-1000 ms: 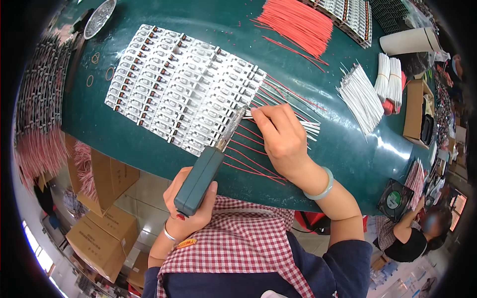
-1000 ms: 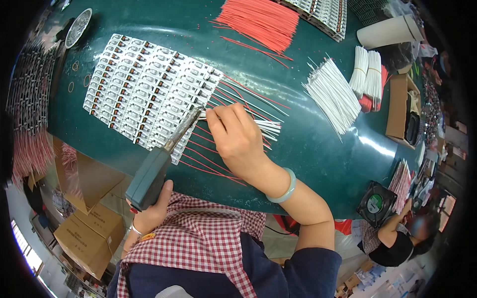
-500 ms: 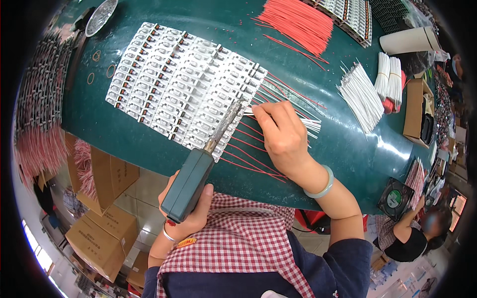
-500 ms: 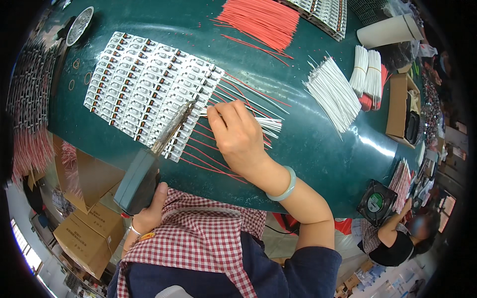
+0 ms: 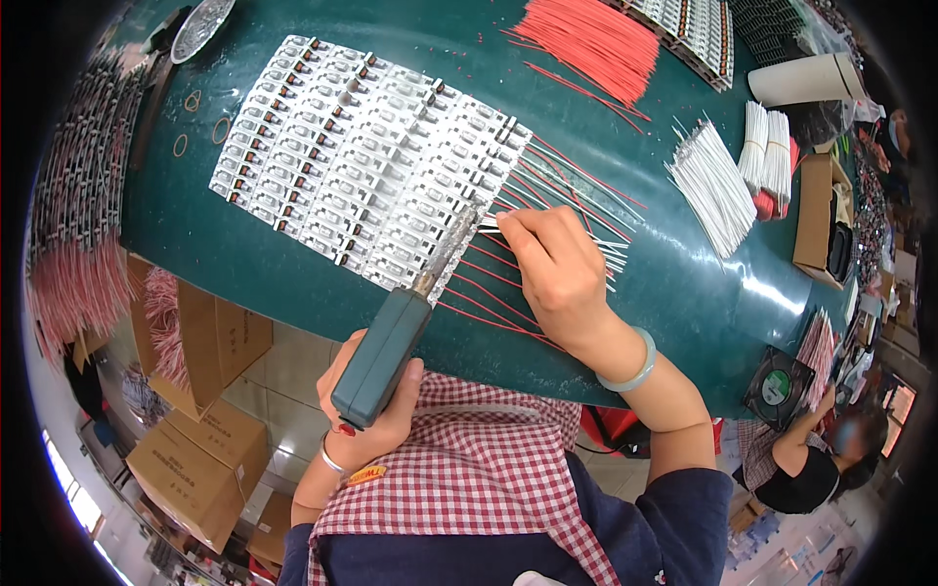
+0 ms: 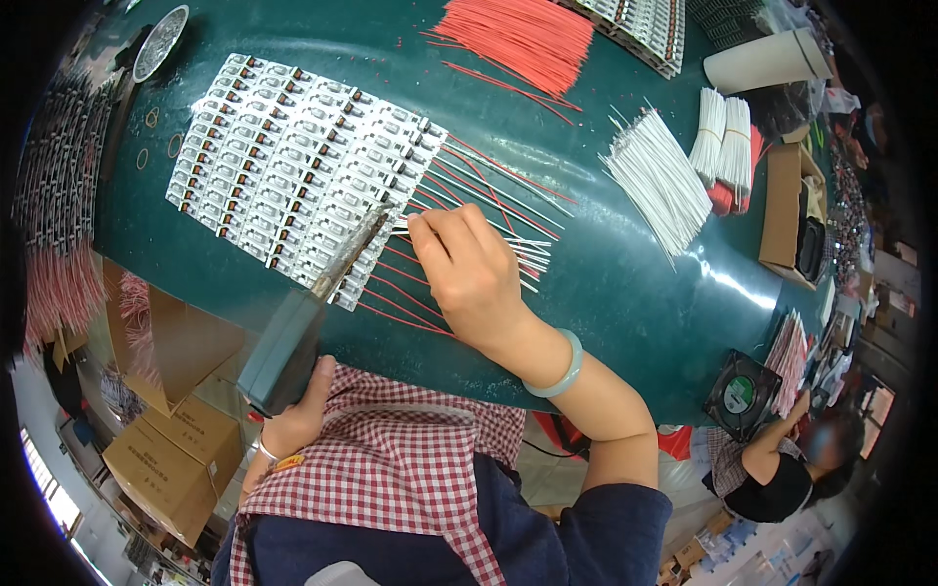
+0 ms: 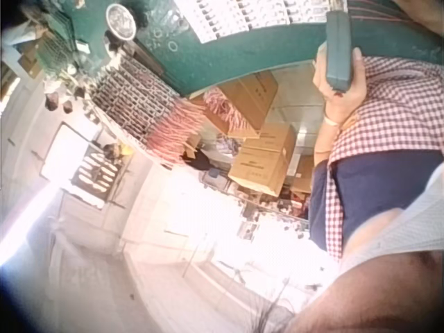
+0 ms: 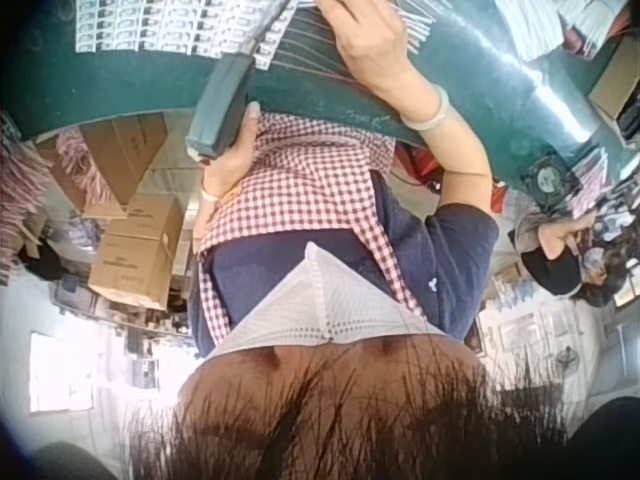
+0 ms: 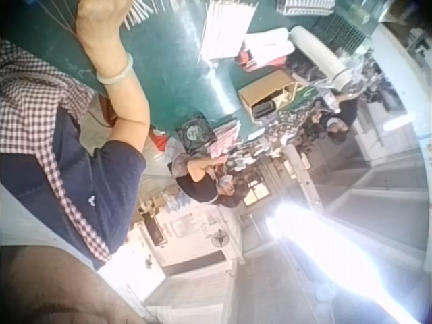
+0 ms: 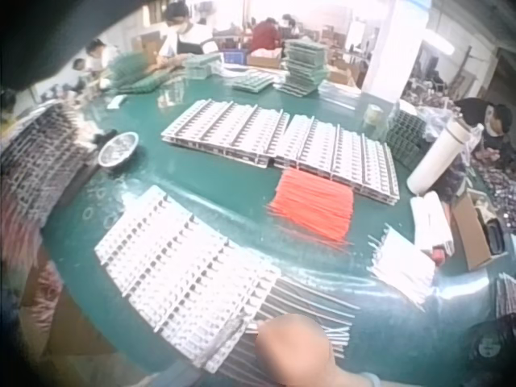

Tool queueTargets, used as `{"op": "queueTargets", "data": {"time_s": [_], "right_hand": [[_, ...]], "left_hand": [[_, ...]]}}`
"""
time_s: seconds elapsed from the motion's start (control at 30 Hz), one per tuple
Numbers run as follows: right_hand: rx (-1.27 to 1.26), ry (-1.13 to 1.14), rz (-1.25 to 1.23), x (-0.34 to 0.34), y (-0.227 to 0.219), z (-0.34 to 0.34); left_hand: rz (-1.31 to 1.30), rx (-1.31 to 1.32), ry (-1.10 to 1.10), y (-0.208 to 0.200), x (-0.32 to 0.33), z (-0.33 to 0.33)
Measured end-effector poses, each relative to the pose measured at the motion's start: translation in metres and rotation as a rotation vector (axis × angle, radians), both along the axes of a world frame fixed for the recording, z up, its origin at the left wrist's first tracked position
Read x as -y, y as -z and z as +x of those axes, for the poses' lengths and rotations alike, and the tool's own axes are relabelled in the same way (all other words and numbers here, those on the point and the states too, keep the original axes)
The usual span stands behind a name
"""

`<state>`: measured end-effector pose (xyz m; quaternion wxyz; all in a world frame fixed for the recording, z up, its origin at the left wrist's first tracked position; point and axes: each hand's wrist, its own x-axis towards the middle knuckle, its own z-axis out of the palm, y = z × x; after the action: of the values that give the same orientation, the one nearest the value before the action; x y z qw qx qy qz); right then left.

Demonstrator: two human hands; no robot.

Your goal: The person uses a soldering iron to attach red and white wires to a white plastic grid fixture on a green workbench. The person repeatedly picks up individual wires, places them into the fixture slots, and applies the soldering iron to secure them.

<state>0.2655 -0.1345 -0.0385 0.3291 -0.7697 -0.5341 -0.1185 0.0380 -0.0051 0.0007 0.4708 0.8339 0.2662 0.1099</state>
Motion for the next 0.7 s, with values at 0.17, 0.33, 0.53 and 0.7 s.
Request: {"op": "queueTargets", "data": {"time_s": [0.17,0.33,0.53,0.7], "right_hand": [[0.019,0.018,-0.026,0.0,0.0,-0.001],[0.025,0.017,-0.034,-0.001,-0.001,-0.001],[0.037,0.024,-0.056,-0.001,-0.003,-0.002],[0.057,0.032,-0.068,-0.002,-0.003,-0.004]], "left_hand": [[-0.017,-0.02,0.018,-0.001,0.0,0.0],[-0.008,-0.013,0.033,-0.004,-0.001,0.003],[0.034,0.029,0.055,-0.009,-0.001,0.012],[0.035,0.035,0.037,-0.009,0.0,0.013]]}}
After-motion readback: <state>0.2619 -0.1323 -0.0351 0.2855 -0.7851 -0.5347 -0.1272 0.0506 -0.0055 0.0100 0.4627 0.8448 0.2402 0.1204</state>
